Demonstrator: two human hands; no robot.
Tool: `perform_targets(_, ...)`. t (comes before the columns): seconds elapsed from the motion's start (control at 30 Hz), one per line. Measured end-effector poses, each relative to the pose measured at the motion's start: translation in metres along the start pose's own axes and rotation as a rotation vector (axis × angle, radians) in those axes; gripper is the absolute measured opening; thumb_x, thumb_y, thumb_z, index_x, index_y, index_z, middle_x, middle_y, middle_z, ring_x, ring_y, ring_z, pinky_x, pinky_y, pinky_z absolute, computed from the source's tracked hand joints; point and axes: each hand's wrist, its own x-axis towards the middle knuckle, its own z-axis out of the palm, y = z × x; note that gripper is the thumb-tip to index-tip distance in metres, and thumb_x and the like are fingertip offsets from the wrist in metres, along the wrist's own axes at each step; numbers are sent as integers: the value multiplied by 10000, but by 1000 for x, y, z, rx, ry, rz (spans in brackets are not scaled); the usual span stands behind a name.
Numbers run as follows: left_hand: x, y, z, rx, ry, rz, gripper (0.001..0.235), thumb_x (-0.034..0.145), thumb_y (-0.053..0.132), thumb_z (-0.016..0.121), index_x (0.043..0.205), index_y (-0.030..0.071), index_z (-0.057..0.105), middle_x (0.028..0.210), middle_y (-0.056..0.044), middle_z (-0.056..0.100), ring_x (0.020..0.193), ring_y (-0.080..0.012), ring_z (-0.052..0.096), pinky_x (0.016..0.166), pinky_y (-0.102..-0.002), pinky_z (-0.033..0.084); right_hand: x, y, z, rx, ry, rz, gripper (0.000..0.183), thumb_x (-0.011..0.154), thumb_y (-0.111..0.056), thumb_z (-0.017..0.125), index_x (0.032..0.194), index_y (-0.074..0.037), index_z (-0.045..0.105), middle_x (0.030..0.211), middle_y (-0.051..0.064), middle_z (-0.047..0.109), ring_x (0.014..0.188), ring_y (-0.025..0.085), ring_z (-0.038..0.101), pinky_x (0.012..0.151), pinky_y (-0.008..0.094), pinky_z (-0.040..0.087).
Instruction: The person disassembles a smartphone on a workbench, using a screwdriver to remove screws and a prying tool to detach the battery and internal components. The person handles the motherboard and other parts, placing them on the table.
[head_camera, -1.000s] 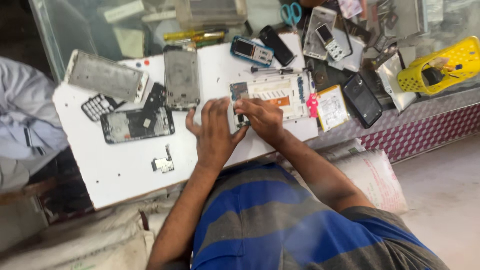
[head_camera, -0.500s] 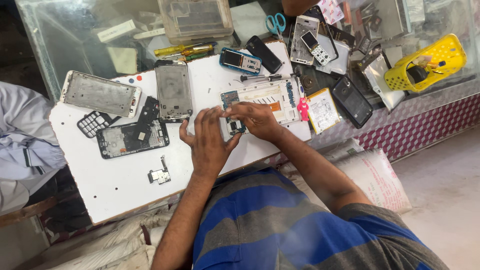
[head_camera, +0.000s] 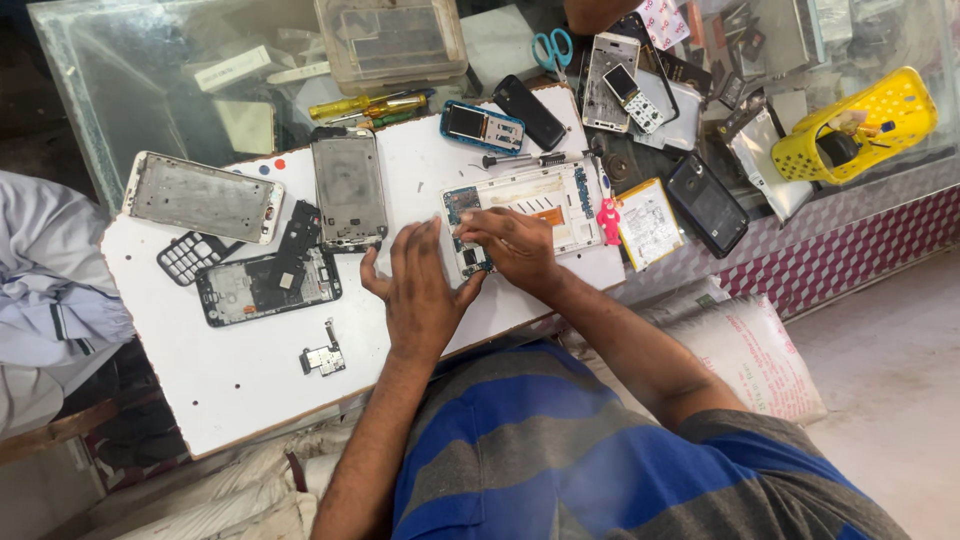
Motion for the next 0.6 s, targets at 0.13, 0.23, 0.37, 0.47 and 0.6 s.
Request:
perform_targets(0.13,-1,0,2,8,-15,0,992,715,501,916,1465,62,437,1369,-85,551,1376,-240,471,1145,-607,140,-6,5,2,5,-33,-65,305,987,48,696,1252,-85,624,1089,132,773,1013,239,784,862,326,666)
perform_targets(0.23,-1,-1,2,8,-15,1,997,704,512,916,1454,67,433,1367,-98,542,1372,-244,464,1151,-610,133,-7,7,3,-15,-61,-60,277,1001,29,671,1246,-93,627,1096,120,784,1023,233,784,875,335,662)
perform_targets(0.37,-1,-2,2,3,-23,-6,1031,711,516,922,1486,71,406,1366,-87,540,1374,-233,464,1155,-613,128,0,10,1,77,-77,4,269,1009,-17,704,1252,-80,607,1098,106,777,1053,222,775,913,337,653)
perform_targets(0.47,0,0,2,9,-26,-9,1037,709,512,924,1486,79,392,1360,-87,541,1362,-232,467,1148,-622,130,2,4,2,-37,-35,30,316,903,-73,789,1190,-63,657,1033,123,741,937,213,747,798,303,626)
perform_targets(0.6,1,0,-1,11,-17,-16,1043,708,509,922,1492,82,383,1368,-82,546,1357,-227,476,1141,-625,137,5,-6,8,-51,92,56,287,914,-36,793,1178,-38,680,971,104,712,841,189,728,712,277,601)
